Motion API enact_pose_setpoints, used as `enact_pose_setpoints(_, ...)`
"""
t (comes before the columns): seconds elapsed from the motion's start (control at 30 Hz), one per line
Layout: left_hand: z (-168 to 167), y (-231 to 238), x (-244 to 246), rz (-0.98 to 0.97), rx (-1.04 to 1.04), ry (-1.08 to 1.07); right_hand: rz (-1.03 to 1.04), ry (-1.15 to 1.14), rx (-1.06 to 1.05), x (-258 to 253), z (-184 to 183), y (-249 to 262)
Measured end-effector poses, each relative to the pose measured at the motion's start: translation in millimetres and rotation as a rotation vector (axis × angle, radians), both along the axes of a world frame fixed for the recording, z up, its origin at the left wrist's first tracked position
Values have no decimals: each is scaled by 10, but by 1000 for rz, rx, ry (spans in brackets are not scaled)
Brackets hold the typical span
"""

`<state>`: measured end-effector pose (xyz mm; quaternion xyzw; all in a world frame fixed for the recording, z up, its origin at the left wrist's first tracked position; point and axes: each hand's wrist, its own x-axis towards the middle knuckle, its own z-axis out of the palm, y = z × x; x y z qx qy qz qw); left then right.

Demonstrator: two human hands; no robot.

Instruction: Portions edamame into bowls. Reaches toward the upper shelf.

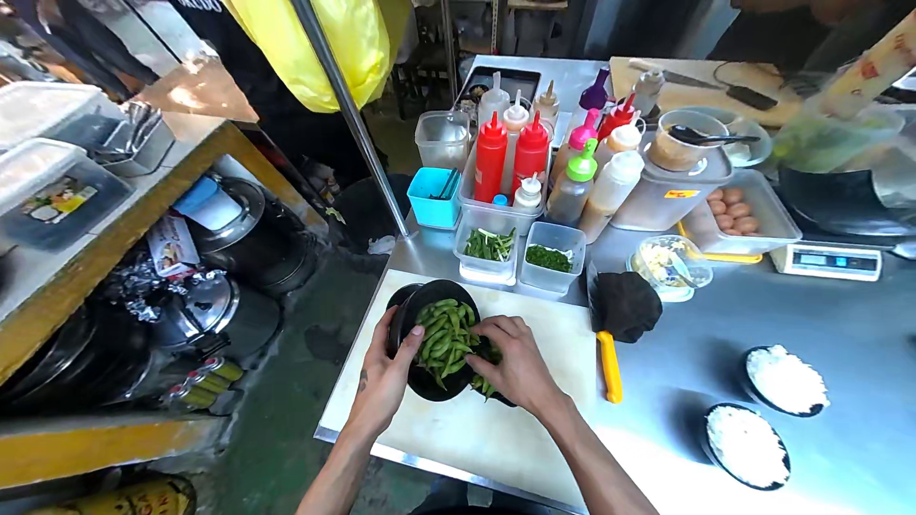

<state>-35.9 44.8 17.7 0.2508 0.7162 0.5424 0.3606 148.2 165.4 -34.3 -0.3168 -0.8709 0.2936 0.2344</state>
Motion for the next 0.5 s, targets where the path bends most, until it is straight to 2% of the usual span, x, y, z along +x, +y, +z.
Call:
enact_pose_setpoints(0.1, 0, 5, 7, -16, 14, -12, 6, -29, 27, -160, 27, -8)
enact_pose_setpoints(0.2, -13, -20, 3, -9, 30, -15, 14, 19, -41, -163, 85, -19)
enact_pose_setpoints(0.33, -24, -45, -11, 29, 30, -50, -16, 72, -90, -14, 48, -14)
enact_pose_setpoints(0.5, -17, -68, -51, 42, 10, -24, -46, -14, -86, 296, 3, -21)
